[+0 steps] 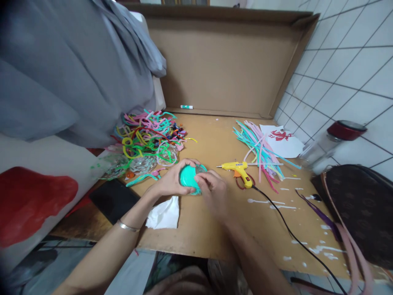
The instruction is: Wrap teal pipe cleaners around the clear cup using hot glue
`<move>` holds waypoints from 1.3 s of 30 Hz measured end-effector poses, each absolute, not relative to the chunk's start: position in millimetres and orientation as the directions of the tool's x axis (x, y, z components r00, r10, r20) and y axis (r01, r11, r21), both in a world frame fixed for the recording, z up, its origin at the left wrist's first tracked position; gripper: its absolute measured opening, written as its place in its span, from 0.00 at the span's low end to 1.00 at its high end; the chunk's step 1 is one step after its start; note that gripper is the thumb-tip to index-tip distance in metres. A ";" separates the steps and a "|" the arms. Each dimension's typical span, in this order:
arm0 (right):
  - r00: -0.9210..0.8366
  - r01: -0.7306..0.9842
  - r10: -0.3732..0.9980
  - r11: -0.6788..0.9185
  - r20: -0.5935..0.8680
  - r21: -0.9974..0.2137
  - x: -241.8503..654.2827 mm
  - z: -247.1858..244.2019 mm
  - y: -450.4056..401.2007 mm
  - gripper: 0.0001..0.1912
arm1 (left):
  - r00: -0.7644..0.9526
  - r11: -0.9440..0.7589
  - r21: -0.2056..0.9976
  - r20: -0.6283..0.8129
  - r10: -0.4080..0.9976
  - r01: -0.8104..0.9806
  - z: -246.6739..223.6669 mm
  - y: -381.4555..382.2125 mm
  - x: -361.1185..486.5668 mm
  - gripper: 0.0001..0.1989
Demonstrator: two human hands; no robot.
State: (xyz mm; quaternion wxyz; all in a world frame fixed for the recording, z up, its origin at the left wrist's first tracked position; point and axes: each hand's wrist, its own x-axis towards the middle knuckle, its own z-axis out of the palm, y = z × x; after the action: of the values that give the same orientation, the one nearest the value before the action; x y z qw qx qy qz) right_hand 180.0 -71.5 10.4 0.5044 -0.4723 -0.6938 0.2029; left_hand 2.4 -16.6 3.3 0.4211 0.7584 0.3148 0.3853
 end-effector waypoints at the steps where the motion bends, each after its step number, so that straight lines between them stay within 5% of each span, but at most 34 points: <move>1: -0.066 0.448 0.862 0.476 0.503 -0.757 180.6 12.1 -72.9 0.14 | 0.504 -0.441 0.885 0.315 0.804 0.150 3.2 -16.3 2.1 0.31; 5: -0.079 0.493 0.858 0.476 0.507 -0.728 188.4 15.1 -71.6 0.20 | 0.492 -0.411 0.899 0.291 0.821 0.154 3.4 -14.3 0.2 0.31; 14: 0.171 0.759 0.761 0.304 0.626 -0.576 238.7 -12.1 -28.2 0.13 | 0.453 -0.381 0.909 0.272 0.849 0.168 -1.9 -6.2 -5.1 0.33; 18: 0.062 0.713 0.731 0.444 0.680 -0.542 229.2 -11.0 -33.5 0.09 | 0.434 -0.376 0.913 0.278 0.857 0.157 -2.9 -7.1 -3.9 0.34; 25: -0.275 0.668 0.589 0.685 0.760 -0.290 194.5 -3.2 -52.6 0.10 | 0.461 -0.378 0.921 0.296 0.837 0.094 -2.9 -7.1 -2.2 0.32; 39: -0.298 0.795 0.539 0.597 0.788 -0.108 179.3 4.6 -42.6 0.12 | 0.496 -0.369 0.915 0.247 0.832 0.162 5.8 -11.0 -1.2 0.32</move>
State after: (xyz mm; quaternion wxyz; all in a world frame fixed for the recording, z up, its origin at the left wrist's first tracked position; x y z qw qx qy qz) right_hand 179.3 -42.6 4.6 0.4164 -0.4216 -0.7907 -0.1538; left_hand -1.2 -11.0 5.8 0.4500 0.7386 0.3365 0.3725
